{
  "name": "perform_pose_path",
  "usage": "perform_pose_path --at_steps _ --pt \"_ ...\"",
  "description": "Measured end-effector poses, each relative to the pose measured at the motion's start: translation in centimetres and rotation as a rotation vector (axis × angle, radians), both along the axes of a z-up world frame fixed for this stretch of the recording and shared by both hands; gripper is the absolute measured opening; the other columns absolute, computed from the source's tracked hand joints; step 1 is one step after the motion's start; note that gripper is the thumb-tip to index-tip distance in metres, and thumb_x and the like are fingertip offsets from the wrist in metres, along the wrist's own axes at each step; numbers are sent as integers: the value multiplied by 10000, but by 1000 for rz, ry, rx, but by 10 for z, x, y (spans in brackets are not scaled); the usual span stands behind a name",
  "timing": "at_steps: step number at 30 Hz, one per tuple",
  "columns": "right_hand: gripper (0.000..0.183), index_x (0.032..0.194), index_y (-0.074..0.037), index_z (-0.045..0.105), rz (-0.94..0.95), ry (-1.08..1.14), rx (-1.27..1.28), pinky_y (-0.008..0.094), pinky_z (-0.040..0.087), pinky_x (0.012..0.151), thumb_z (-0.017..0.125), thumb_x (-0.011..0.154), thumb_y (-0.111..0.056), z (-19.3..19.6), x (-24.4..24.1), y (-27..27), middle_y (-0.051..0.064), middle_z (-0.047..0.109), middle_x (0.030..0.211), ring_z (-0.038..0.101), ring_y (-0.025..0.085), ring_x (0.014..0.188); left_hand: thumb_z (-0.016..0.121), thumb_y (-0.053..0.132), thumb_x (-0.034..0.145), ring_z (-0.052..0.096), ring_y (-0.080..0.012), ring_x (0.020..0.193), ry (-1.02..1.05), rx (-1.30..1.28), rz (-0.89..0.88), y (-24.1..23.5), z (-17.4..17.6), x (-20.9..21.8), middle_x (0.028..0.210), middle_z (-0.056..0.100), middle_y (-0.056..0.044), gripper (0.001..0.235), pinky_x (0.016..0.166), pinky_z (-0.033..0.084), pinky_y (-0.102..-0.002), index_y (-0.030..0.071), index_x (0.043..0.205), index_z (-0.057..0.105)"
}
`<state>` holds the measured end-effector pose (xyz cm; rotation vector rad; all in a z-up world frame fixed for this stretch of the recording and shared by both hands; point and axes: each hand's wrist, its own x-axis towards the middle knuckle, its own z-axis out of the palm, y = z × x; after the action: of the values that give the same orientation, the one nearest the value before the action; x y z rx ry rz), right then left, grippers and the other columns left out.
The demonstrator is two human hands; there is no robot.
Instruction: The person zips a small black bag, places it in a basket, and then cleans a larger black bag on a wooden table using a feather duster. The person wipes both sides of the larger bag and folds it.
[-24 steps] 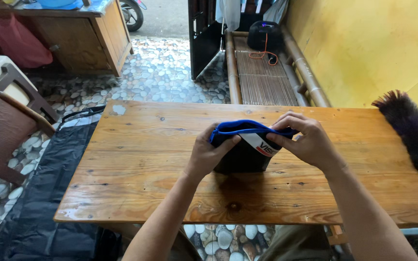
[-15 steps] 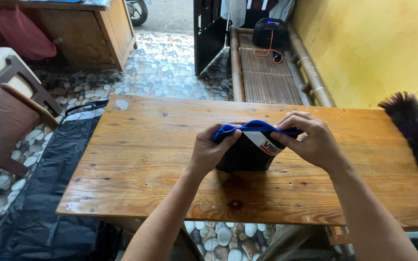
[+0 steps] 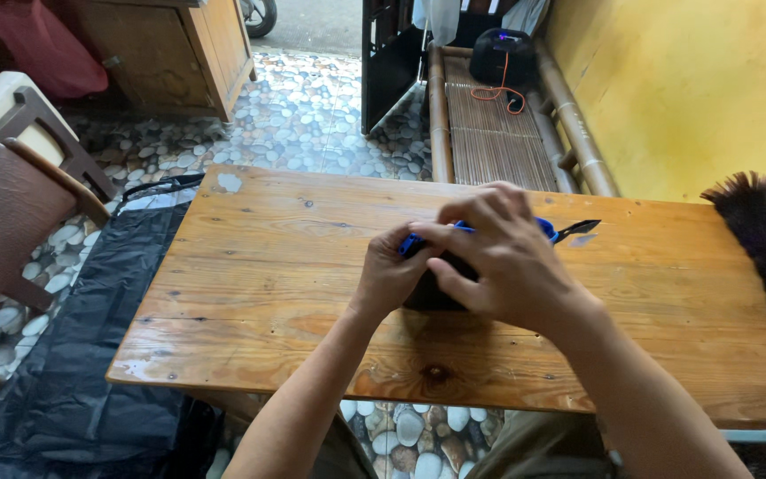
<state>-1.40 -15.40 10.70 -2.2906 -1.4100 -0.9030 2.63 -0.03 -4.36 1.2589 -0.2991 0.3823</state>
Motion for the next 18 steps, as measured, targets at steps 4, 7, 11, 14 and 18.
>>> perform_pose_path --at_steps 4,7,11,14,18 --pt "257 1070 -175 723 -22 -139 -114 500 372 1032 670 857 -309 -4 14 22 38 530 1016 541 263 994 703 -106 752 637 -70 857 -74 -60 -69 4 -30 18 824 735 -6 255 829 551 -256 93 895 777" --pt "200 939 -155 702 -37 -163 -211 511 361 1006 673 796 -292 4 18 30 38 503 942 533 259 944 756 -18 792 643 -70 830 -144 -43 -60 7 -36 22 800 745 -31 156 767 542 -247 98 885 801" --pt "124 843 -167 694 -42 -312 -316 497 407 978 762 749 -210 1 24 37 44 589 905 594 242 899 784 -32 798 577 -52 702 -98 -57 -18 7 -41 21 674 683 -6 123 670 509 -225 83 759 764" --pt "85 831 -152 659 -42 -367 -275 465 417 968 711 774 -187 -7 26 40 49 592 905 598 233 876 814 -26 778 554 -66 679 -90 -64 -7 5 -41 24 640 671 -38 123 643 511 -258 56 722 741" --pt "75 827 -113 623 -128 -411 -154 454 416 955 632 840 -187 -22 24 44 77 574 897 597 244 838 838 7 795 580 -77 705 -9 -96 -12 4 -53 28 651 714 -78 115 648 528 -275 36 722 754"
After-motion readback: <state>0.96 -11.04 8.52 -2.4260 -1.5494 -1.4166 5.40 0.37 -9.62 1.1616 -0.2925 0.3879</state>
